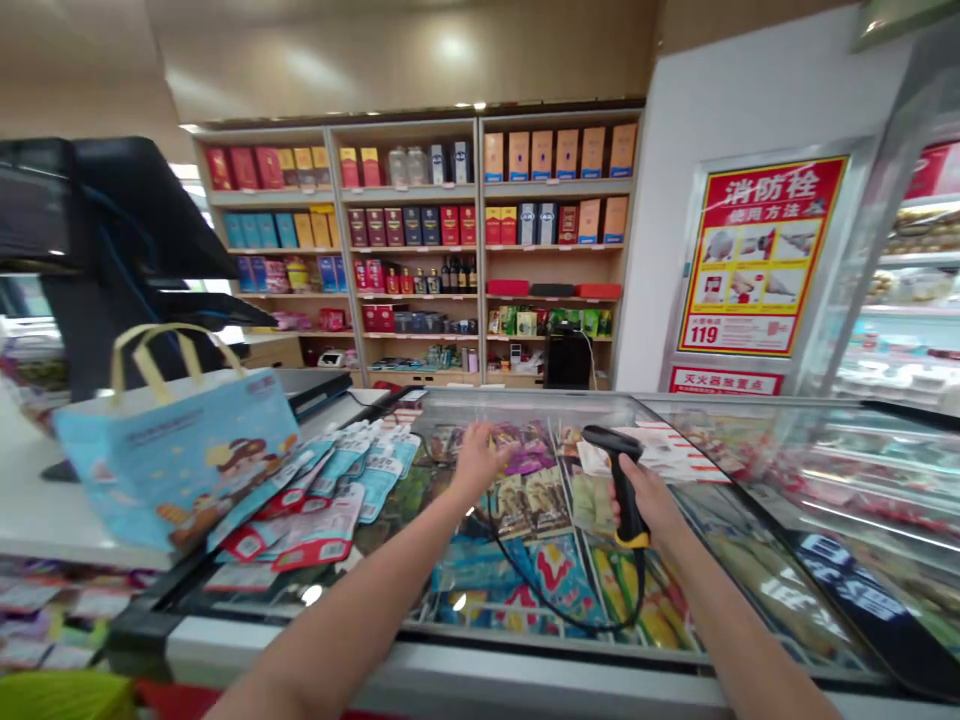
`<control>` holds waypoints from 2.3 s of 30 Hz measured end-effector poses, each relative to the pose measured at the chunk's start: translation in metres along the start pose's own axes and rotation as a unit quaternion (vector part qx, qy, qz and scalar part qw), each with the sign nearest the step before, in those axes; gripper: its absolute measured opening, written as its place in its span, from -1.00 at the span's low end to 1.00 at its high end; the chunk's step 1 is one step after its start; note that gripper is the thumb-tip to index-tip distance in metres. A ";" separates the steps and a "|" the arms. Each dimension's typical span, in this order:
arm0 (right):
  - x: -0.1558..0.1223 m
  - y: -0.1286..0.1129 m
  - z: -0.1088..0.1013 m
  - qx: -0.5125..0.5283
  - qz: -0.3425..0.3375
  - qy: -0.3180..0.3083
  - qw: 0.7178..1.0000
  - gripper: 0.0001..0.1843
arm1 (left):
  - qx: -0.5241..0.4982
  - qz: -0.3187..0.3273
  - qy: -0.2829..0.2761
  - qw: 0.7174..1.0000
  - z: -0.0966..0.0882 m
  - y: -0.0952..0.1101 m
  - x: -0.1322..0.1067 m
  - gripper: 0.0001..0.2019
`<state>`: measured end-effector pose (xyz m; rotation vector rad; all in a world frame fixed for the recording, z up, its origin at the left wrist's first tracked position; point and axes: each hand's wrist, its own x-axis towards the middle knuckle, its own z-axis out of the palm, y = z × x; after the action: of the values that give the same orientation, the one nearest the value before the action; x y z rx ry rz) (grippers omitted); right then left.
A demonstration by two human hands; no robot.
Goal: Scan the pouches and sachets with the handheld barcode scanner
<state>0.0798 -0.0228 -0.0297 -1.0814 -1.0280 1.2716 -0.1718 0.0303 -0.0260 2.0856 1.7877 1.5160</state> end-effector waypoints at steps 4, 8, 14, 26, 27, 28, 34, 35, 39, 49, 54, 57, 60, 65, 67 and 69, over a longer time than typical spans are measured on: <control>-0.005 0.006 0.036 0.008 0.018 -0.041 0.999 -0.68 | 0.098 0.018 0.102 0.990 -0.125 -0.076 -0.021 -0.60; -0.003 0.012 0.073 -0.003 0.016 -0.085 0.996 -0.67 | 0.210 -0.027 0.100 0.972 -0.225 -0.142 -0.052 -0.43; 0.006 0.022 0.123 -0.042 0.038 -0.113 0.992 -0.53 | 0.277 -0.129 -0.060 0.950 -0.263 -0.199 -0.086 -0.30; 0.006 0.050 0.135 -0.041 0.050 -0.148 0.987 -0.57 | 0.367 -0.224 -0.083 0.899 -0.200 -0.154 -0.091 -0.09; 0.005 0.049 0.135 -0.051 0.054 -0.148 0.986 -0.54 | 0.365 -0.229 -0.079 0.899 -0.194 -0.150 -0.091 -0.09; 0.004 0.048 0.136 -0.060 0.059 -0.149 0.985 -0.52 | 0.362 -0.236 -0.073 0.899 -0.187 -0.146 -0.090 -0.10; -0.001 0.045 0.135 -0.044 0.070 -0.165 0.983 -0.51 | 0.346 -0.289 -0.025 0.892 -0.156 -0.130 -0.075 -0.11; -0.001 0.046 0.134 -0.047 0.072 -0.168 0.982 -0.50 | 0.344 -0.294 -0.020 0.892 -0.151 -0.129 -0.072 -0.11; -0.001 0.048 0.135 -0.063 0.067 -0.178 0.980 -0.48 | 0.338 -0.321 -0.019 0.885 -0.134 -0.124 -0.061 -0.12; 0.007 0.050 0.125 -0.076 0.054 -0.188 0.978 -0.43 | 0.328 -0.117 -0.112 0.931 -0.136 -0.074 -0.065 -0.58; 0.010 0.052 0.126 -0.066 0.027 -0.184 0.980 -0.53 | 0.385 -0.146 -0.177 0.894 -0.140 -0.074 -0.078 -0.50; 0.010 0.054 0.128 -0.052 0.015 -0.189 0.980 -0.58 | 0.415 -0.130 -0.152 0.888 -0.134 -0.079 -0.077 -0.56; 0.009 0.055 0.130 -0.049 0.010 -0.195 0.979 -0.60 | 0.410 -0.102 -0.185 0.887 -0.123 -0.072 -0.081 -0.60; 0.006 0.053 0.132 -0.047 0.004 -0.194 0.980 -0.64 | 0.357 -0.080 -0.222 0.904 -0.109 -0.052 -0.094 -0.56; 0.005 0.052 0.131 -0.047 0.007 -0.194 0.980 -0.65 | 0.337 -0.125 -0.213 0.909 -0.108 -0.050 -0.089 -0.45; 0.006 0.053 0.131 -0.044 0.011 -0.193 0.980 -0.66 | 0.312 -0.179 -0.219 0.907 -0.107 -0.051 -0.079 -0.36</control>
<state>-0.0586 -0.0118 -0.0552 -0.9312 -1.3768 1.5011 -0.2701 -0.0709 -0.0480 1.9024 2.4610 0.3585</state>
